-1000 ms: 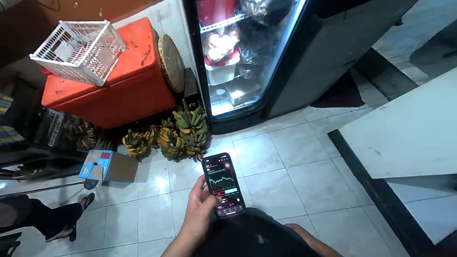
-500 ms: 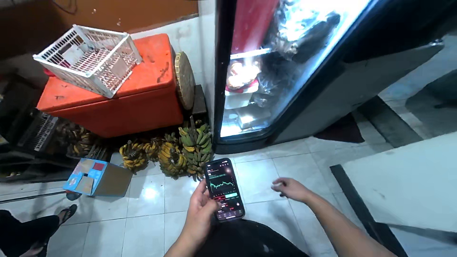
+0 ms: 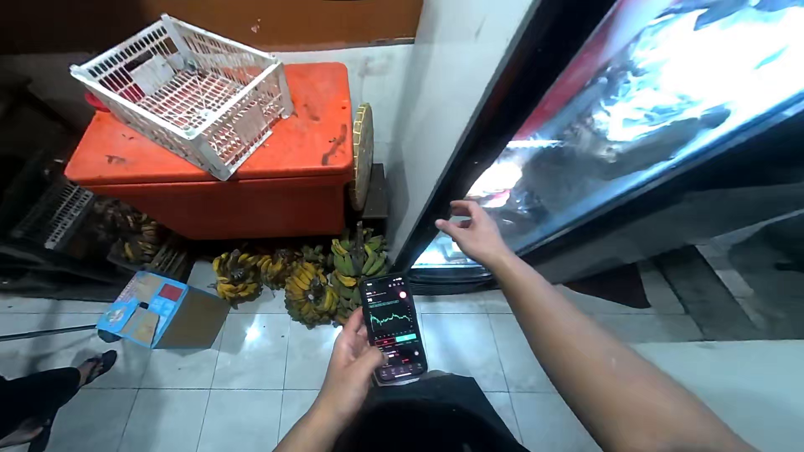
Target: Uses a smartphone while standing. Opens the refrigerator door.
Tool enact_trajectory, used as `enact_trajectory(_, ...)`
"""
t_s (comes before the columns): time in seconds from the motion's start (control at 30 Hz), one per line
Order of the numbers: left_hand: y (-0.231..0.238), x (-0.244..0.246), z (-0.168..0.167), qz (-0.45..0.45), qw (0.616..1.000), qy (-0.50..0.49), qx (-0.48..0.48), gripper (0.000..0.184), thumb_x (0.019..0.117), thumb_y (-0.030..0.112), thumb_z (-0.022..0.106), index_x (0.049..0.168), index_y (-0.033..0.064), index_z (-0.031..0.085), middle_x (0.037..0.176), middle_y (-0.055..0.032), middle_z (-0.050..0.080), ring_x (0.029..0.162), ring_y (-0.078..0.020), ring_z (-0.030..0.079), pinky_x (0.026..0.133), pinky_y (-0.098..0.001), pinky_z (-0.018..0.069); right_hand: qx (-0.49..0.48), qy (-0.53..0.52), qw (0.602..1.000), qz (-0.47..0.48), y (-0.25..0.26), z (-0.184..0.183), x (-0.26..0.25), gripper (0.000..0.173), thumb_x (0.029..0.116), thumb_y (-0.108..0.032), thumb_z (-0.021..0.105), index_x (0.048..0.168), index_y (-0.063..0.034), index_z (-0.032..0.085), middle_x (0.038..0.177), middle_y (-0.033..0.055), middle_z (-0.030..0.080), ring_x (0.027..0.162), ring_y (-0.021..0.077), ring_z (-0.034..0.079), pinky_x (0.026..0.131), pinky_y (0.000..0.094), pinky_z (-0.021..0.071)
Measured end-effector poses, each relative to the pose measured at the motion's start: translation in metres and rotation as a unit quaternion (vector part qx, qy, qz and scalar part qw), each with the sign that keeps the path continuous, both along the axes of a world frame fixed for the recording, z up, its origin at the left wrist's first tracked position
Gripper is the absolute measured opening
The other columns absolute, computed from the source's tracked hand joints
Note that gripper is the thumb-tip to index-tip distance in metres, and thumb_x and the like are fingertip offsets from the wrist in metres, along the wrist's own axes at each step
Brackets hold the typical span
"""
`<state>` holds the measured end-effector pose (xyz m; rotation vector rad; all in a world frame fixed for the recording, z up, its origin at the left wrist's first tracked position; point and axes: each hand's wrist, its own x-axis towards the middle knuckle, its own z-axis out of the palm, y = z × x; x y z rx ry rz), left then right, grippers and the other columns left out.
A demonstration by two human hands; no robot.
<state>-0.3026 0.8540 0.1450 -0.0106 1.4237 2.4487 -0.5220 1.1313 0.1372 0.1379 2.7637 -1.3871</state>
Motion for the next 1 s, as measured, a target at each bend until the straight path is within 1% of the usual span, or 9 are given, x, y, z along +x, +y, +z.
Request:
enact_trajectory(0.1,-0.006,-0.008,0.004,0.014,1.000,0.007,0.003,0.067,0.0891,-0.004,0.051,0.153,0.0012,0.033,0.133,-0.0271,0.061,0.117,-0.0369,0.065,0.099,-0.0524,0.0555,-0.004,-0.009,1.000,-0.019,-0.009,-0.018,-0.014,0.074,0.0904,-0.038,0.080,0.149,-0.0065,0.046,0.146,0.0232,0.052,0.119,0.0363,0.063,0.098,0.0555,0.0545)
enact_trajectory(0.27,-0.006,-0.012,0.008,0.034,0.999,0.026,0.009,0.072,0.0891,-0.007,0.053,0.156,0.0005,0.027,0.136,-0.0286,0.058,0.119,-0.0394,0.064,0.102,-0.0540,0.0539,-0.069,0.031,0.982,-0.176,-0.011,-0.025,-0.033,0.077,0.0850,-0.030,0.085,0.143,0.0010,0.043,0.141,0.0278,0.051,0.120,0.0382,0.061,0.098,0.0534,0.0533)
enact_trajectory(0.43,0.002,-0.015,0.009,0.040,0.998,0.038,0.000,0.080,0.0893,-0.011,0.059,0.158,-0.0022,0.018,0.139,-0.0296,0.055,0.122,-0.0414,0.062,0.104,-0.0552,0.0538,-0.069,-0.046,0.994,-0.074,-0.002,-0.039,-0.049,0.081,0.0864,-0.029,0.085,0.146,-0.0016,0.038,0.131,0.0242,0.062,0.120,0.0353,0.064,0.104,0.0566,0.0514)
enact_trajectory(0.53,0.010,-0.017,0.009,0.053,0.999,0.010,0.000,0.063,0.0987,0.004,0.045,0.158,-0.0001,0.025,0.136,-0.0289,0.058,0.118,-0.0383,0.064,0.099,-0.0519,0.0552,-0.039,-0.056,0.997,-0.038,0.012,-0.040,-0.055,0.072,0.0893,-0.030,0.083,0.142,-0.0004,0.044,0.128,0.0244,0.063,0.117,0.0358,0.065,0.102,0.0565,0.0521)
enact_trajectory(0.67,0.023,-0.025,0.010,0.070,0.997,-0.002,-0.015,0.054,0.1036,0.017,0.033,0.154,0.0002,0.034,0.130,-0.0267,0.063,0.104,-0.0309,0.069,0.083,-0.0414,0.0596,0.009,-0.054,0.999,-0.001,0.026,-0.038,-0.052,0.067,0.0904,-0.035,0.081,0.139,0.0002,0.050,0.123,0.0236,0.067,0.113,0.0365,0.067,0.101,0.0591,0.0526)
enact_trajectory(0.7,0.027,-0.029,0.010,0.074,0.997,-0.002,-0.021,0.053,0.1033,0.017,0.032,0.153,-0.0006,0.036,0.127,-0.0266,0.064,0.101,-0.0304,0.069,0.081,-0.0409,0.0594,0.014,-0.040,0.999,0.001,0.026,-0.039,-0.045,0.066,0.0904,-0.034,0.082,0.138,0.0013,0.052,0.122,0.0253,0.066,0.114,0.0388,0.066,0.101,0.0620,0.0513)
enact_trajectory(0.83,0.045,-0.048,0.015,0.085,0.996,-0.006,-0.032,0.049,0.1015,0.003,0.036,0.150,-0.0063,0.036,0.125,-0.0287,0.064,0.110,-0.0366,0.069,0.095,-0.0510,0.0580,0.058,0.001,0.998,0.023,0.042,-0.045,0.013,0.065,0.0902,-0.036,0.081,0.139,-0.0020,0.055,0.127,0.0241,0.064,0.114,0.0401,0.065,0.095,0.0634,0.0544)
enact_trajectory(0.9,0.054,-0.059,0.013,0.080,0.996,0.005,-0.041,0.051,0.0990,-0.003,0.046,0.148,-0.0082,0.035,0.121,-0.0296,0.066,0.107,-0.0378,0.070,0.093,-0.0513,0.0595,0.064,0.006,0.997,0.038,0.061,-0.053,0.051,0.061,0.0891,-0.038,0.081,0.131,0.0007,0.059,0.126,0.0246,0.061,0.107,0.0390,0.065,0.091,0.0603,0.0557)
enact_trajectory(1.0,0.066,-0.078,0.008,0.042,0.998,0.027,-0.028,0.061,0.0953,-0.006,0.058,0.150,-0.0085,0.030,0.125,-0.0307,0.064,0.110,-0.0398,0.069,0.096,-0.0519,0.0583,0.078,0.034,0.995,0.043,0.101,-0.083,0.110,0.057,0.0901,-0.052,0.073,0.118,-0.0019,0.071,0.116,0.0202,0.069,0.102,0.0316,0.069,0.088,0.0527,0.0585)
